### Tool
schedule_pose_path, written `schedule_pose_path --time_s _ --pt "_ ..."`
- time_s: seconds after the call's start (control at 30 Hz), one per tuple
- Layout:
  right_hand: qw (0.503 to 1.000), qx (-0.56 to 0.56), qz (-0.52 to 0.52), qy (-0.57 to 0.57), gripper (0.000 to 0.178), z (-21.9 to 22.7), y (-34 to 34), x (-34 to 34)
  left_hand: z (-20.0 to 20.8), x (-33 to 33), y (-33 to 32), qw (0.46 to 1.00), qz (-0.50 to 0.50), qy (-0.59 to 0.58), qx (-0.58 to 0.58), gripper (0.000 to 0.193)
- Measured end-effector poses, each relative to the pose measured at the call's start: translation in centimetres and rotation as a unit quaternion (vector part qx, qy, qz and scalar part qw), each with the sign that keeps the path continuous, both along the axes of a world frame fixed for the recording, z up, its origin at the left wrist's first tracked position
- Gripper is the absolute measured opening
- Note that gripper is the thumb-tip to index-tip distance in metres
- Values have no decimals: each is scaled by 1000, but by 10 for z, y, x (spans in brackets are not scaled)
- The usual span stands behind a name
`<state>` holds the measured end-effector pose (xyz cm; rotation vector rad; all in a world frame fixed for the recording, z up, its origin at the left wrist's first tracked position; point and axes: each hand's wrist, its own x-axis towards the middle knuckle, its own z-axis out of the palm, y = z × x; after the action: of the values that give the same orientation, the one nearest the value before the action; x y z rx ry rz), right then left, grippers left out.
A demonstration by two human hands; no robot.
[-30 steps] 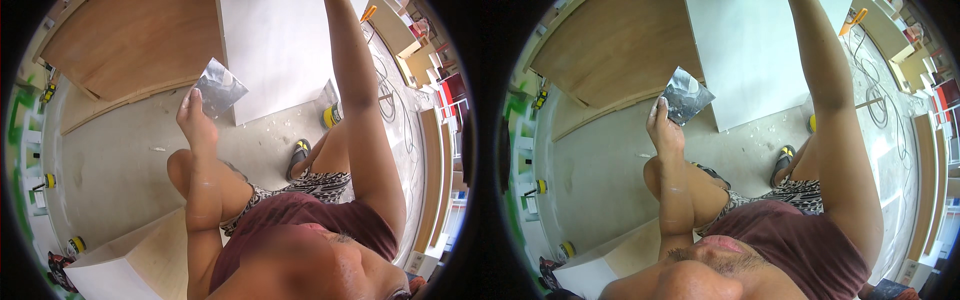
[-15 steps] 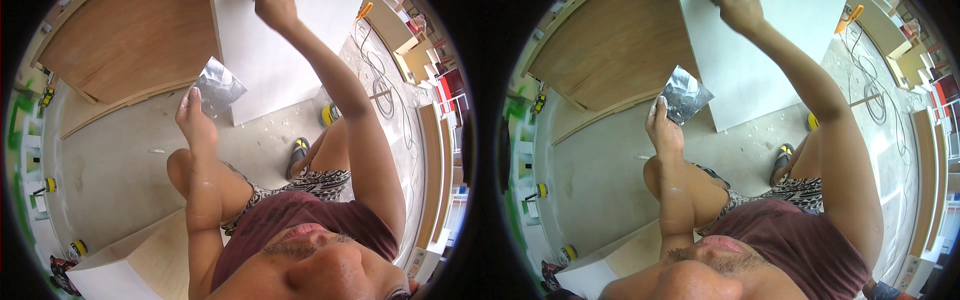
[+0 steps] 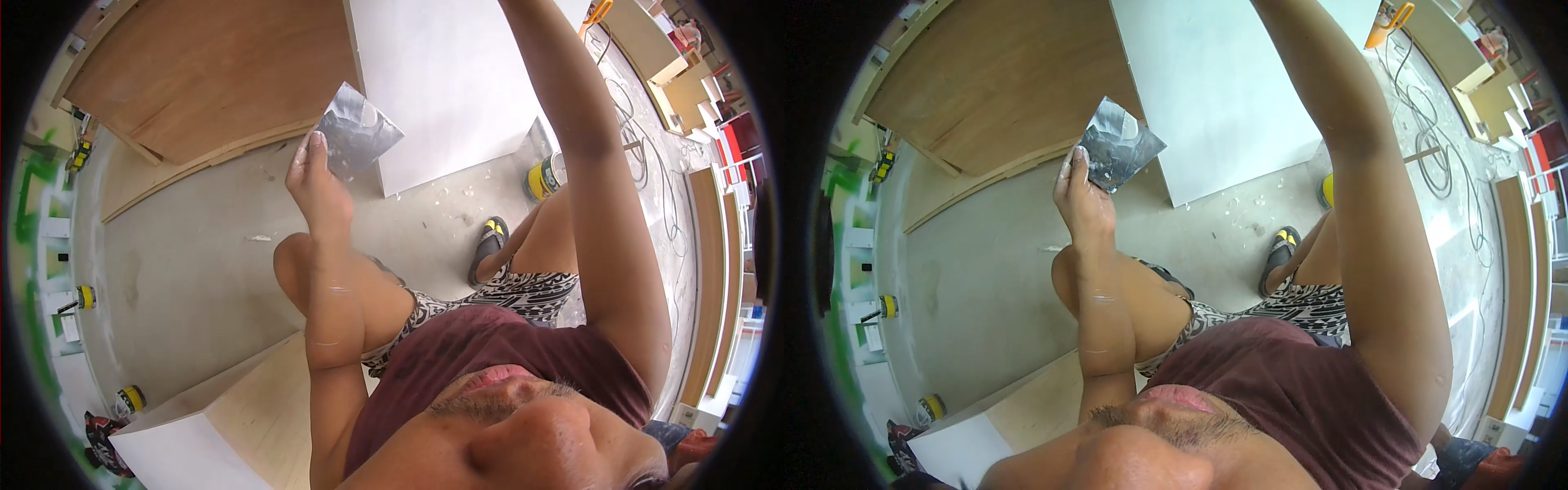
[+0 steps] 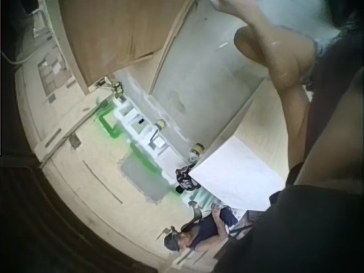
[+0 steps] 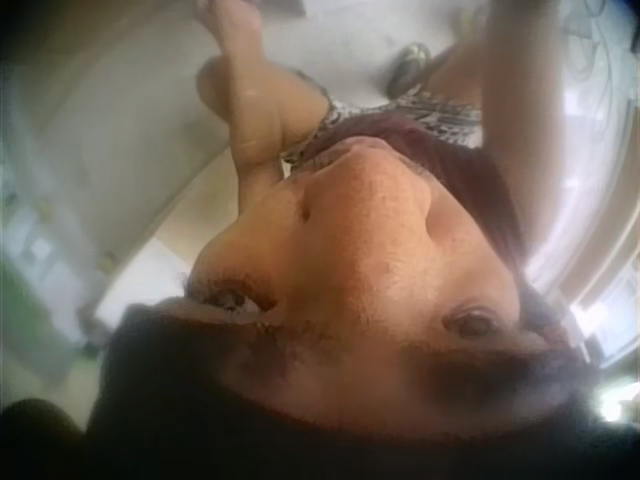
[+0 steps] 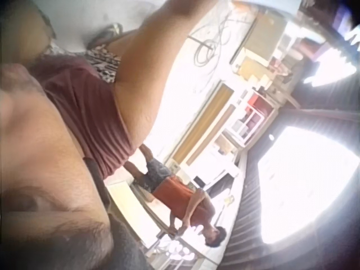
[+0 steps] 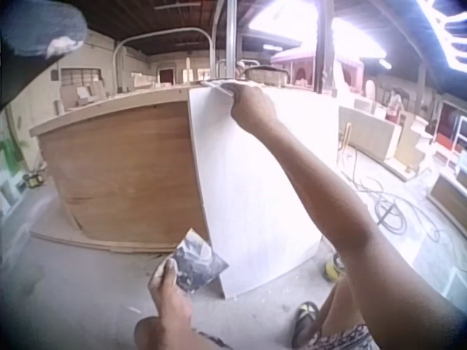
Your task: The person applies putty to a board, mixing the compound between two metal scrapers and smoothing it onto the board surface with a scraper.
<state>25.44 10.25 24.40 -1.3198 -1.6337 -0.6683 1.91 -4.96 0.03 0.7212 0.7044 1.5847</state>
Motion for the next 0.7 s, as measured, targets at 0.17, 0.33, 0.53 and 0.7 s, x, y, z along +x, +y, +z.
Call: schedule_pose_path --time_s 0.17,0.33,0.53,0.7 --pt "989 -106 -28 -102 43 -54 -20 -40 15 -7 -11 1000 23 -10 -18 38" --pt "981 31 32 -189 36 -174 -43 -35 14 -10 -9 999 17 -28 -23 36" --pt "968 -104 -18 -229 55 -329 -71 -14 21 -3 -7 999 14 -49 -12 35" --pt "947 -258 -5 -191 45 -347 -114 -25 8 -3 -2 997 51 -61 -17 35"
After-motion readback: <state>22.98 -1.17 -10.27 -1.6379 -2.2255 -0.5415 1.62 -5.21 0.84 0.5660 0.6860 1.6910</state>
